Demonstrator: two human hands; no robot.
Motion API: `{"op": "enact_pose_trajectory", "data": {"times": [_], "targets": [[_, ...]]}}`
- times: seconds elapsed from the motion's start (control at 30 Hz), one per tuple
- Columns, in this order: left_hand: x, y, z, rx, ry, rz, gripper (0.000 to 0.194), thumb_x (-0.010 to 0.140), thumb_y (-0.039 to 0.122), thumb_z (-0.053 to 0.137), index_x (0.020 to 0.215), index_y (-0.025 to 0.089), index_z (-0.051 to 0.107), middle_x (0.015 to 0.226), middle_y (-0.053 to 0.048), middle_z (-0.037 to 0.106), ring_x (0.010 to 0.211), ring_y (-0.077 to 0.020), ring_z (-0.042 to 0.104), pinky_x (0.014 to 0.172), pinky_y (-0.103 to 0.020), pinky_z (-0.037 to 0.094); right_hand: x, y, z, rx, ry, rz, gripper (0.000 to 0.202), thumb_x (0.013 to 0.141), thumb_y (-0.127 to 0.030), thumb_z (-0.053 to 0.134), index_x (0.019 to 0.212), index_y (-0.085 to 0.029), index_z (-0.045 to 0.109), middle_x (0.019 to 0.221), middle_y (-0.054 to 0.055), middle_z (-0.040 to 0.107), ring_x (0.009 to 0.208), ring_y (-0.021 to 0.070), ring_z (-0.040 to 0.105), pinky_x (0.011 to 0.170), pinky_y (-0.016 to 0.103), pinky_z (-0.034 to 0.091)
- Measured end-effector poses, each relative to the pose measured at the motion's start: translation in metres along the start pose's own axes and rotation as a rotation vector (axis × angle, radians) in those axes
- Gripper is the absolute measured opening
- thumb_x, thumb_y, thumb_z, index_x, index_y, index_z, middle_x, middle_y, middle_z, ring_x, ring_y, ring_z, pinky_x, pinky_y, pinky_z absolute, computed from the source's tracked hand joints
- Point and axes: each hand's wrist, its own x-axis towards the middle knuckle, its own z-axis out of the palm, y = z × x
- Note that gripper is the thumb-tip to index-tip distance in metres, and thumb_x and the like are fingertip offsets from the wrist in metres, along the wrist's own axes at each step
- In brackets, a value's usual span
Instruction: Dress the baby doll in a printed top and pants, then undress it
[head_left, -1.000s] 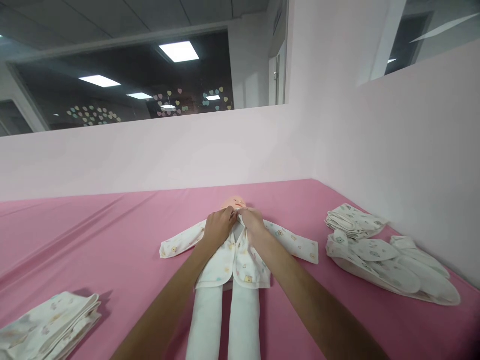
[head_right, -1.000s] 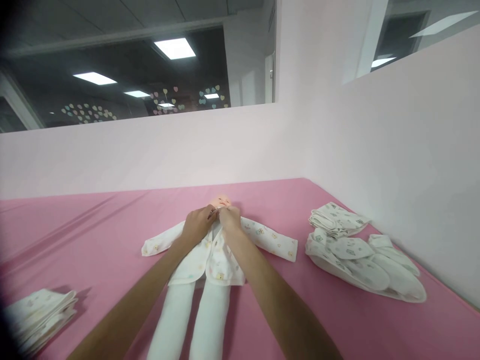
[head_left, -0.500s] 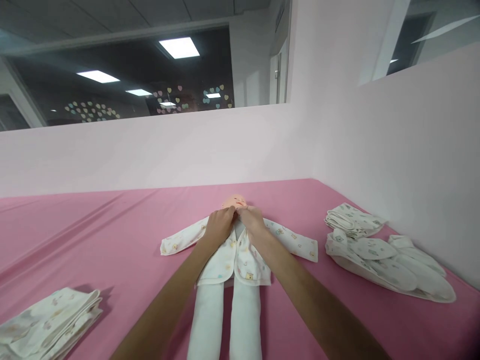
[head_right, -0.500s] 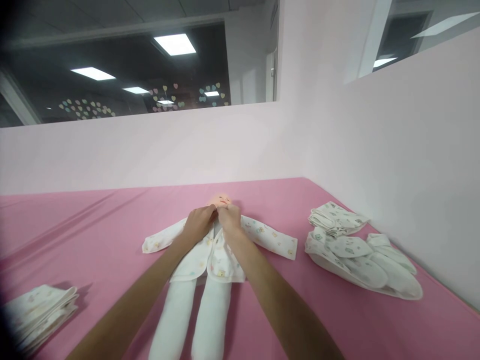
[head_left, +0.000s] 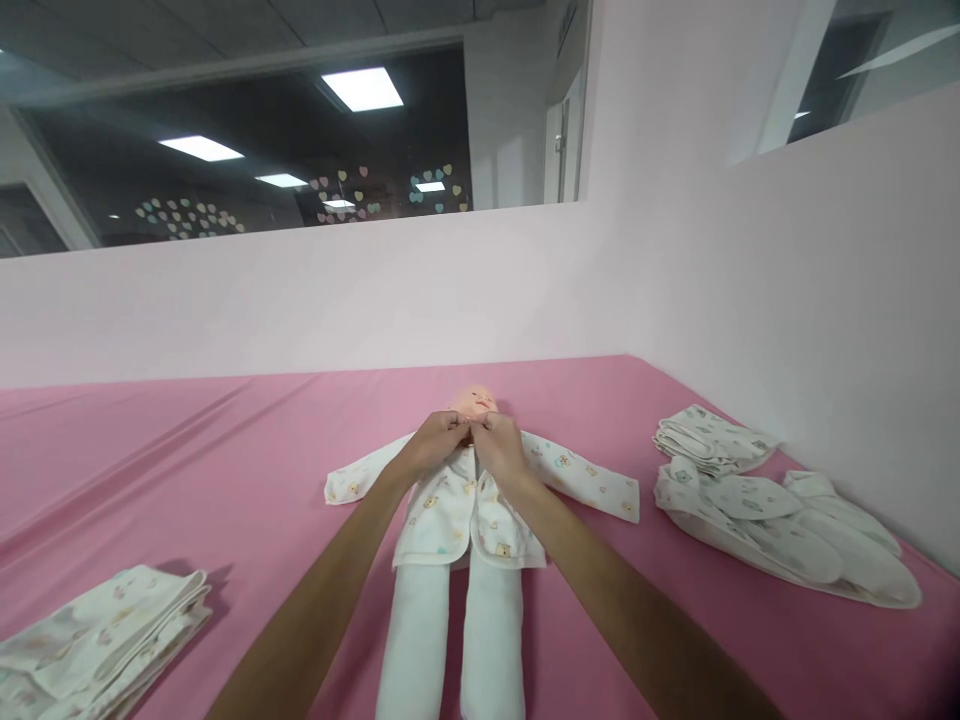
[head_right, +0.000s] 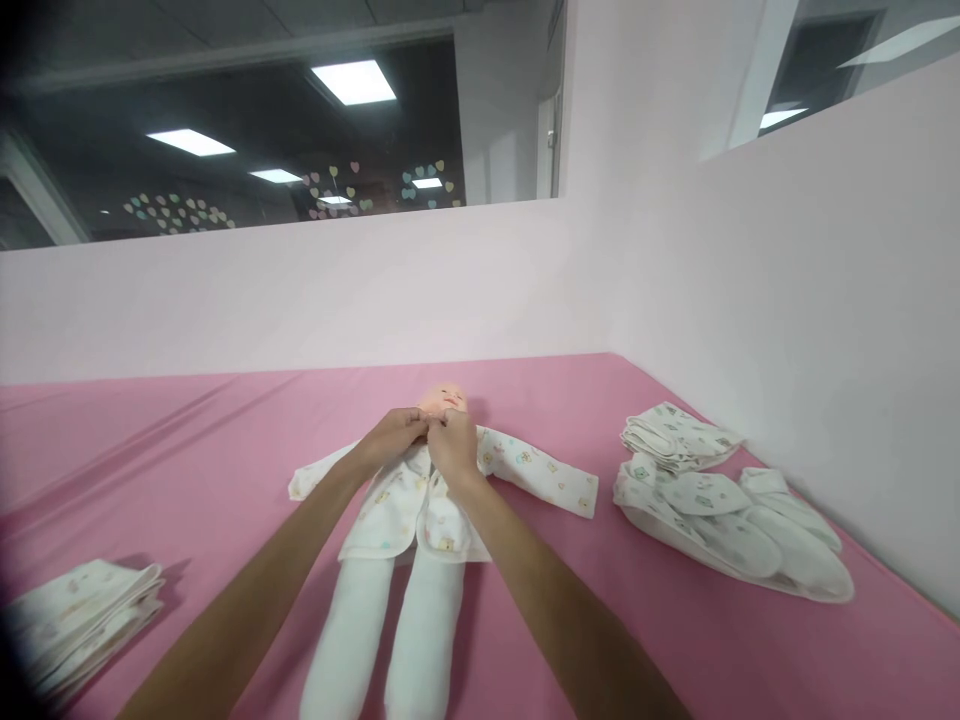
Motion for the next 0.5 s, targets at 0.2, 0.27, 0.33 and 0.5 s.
{"op": "enact_pose_trajectory", "data": {"times": [0.2,0.27,0.33,0.5], "targets": [[-0.006,0.002,-0.011,-0.209,-0.033,-0.062,0.03,0.082,0.041,0.052,0.067,0.015,0.055,0.06,0.002,0.052,0.052,-0.0072,0.039,0.049,-0.02,0.028,-0.005,-0.008,0.002,-0.065,-0.051,0.024,0.022,0.078,-0.016,0.042,0.083,-0.019,0.063,0.086,0.004,0.068,0.08,0.0179,0.061,0.068,0.027,0.044],[-0.006,0.004,-0.011,-0.233,-0.028,-0.078,0.03,0.08,0.041,0.054,0.066,0.015,0.056,0.061,0.002,0.053,0.053,-0.0073,0.04,0.05,-0.02,0.029,-0.006,-0.009,0.001,-0.092,-0.039,0.045,0.023,0.081,-0.017,0.041,0.092,-0.018,0.06,0.087,0.005,0.067,0.08,0.0195,0.061,0.067,0.028,0.044],[-0.005,0.006,-0.01,-0.243,-0.02,-0.09,0.03,0.079,0.041,0.056,0.065,0.015,0.056,0.061,0.002,0.054,0.053,-0.0074,0.04,0.051,-0.02,0.029,-0.007,-0.009,0.0,-0.12,-0.03,0.063,0.024,0.083,-0.019,0.04,0.1,-0.016,0.056,0.088,0.008,0.067,0.08,0.0211,0.06,0.067,0.029,0.044],[-0.004,0.008,-0.009,-0.253,0.005,-0.114,0.033,0.078,0.045,0.057,0.063,0.016,0.054,0.058,0.002,0.052,0.052,-0.0076,0.04,0.05,-0.021,0.028,-0.011,-0.01,-0.002,-0.187,-0.075,0.049,0.029,0.087,-0.024,0.041,0.113,-0.015,0.05,0.093,0.01,0.066,0.085,0.0235,0.062,0.07,0.031,0.044]]}}
